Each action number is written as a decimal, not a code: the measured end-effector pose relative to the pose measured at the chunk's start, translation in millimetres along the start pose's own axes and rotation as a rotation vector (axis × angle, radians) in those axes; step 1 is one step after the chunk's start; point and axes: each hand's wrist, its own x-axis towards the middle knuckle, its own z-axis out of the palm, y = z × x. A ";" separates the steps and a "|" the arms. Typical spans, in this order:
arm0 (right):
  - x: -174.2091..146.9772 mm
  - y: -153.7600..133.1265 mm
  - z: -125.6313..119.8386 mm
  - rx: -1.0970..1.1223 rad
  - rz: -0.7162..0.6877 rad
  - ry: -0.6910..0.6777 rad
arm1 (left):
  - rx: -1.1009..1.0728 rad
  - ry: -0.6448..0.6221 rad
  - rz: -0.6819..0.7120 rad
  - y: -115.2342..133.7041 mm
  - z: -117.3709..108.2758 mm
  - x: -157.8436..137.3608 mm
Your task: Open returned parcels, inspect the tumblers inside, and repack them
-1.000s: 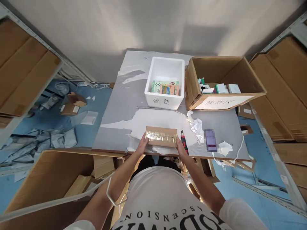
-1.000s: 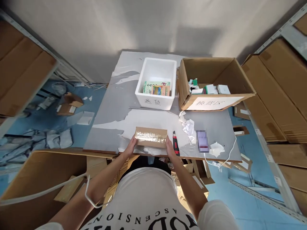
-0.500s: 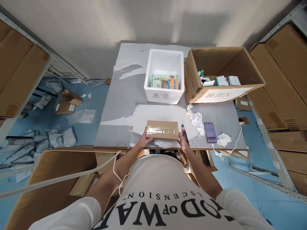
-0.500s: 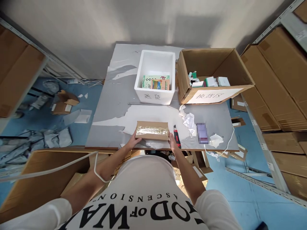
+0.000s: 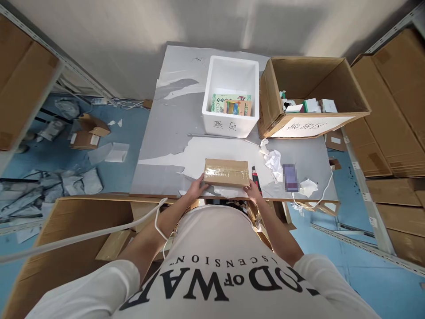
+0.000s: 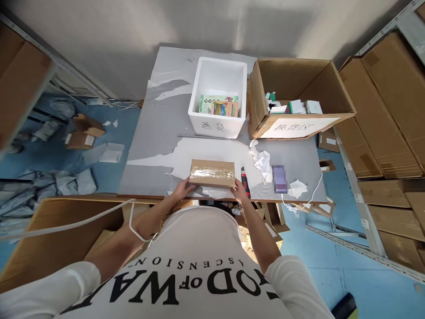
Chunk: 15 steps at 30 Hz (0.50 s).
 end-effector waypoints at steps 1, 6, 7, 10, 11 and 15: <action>0.1 0.7 0.9 0.002 0.022 -0.016 | 0.044 -0.014 0.007 -4.8 0.9 1.5; 0.1 -13.3 -1.6 0.006 -0.014 -0.061 | 0.091 -0.008 0.064 -9.7 4.5 7.5; 0.7 -18.6 -3.5 0.000 -0.042 -0.085 | 0.096 0.002 0.072 -6.6 3.7 8.8; 3.7 -33.8 -7.7 -0.026 -0.064 -0.155 | 0.137 0.052 0.082 6.4 -0.8 14.0; 4.7 -37.5 -8.0 -0.055 -0.049 -0.151 | 0.160 0.075 0.073 10.8 -2.4 15.9; 6.5 -43.3 -4.6 -0.235 0.027 -0.035 | 0.292 0.119 -0.030 21.4 -5.1 21.7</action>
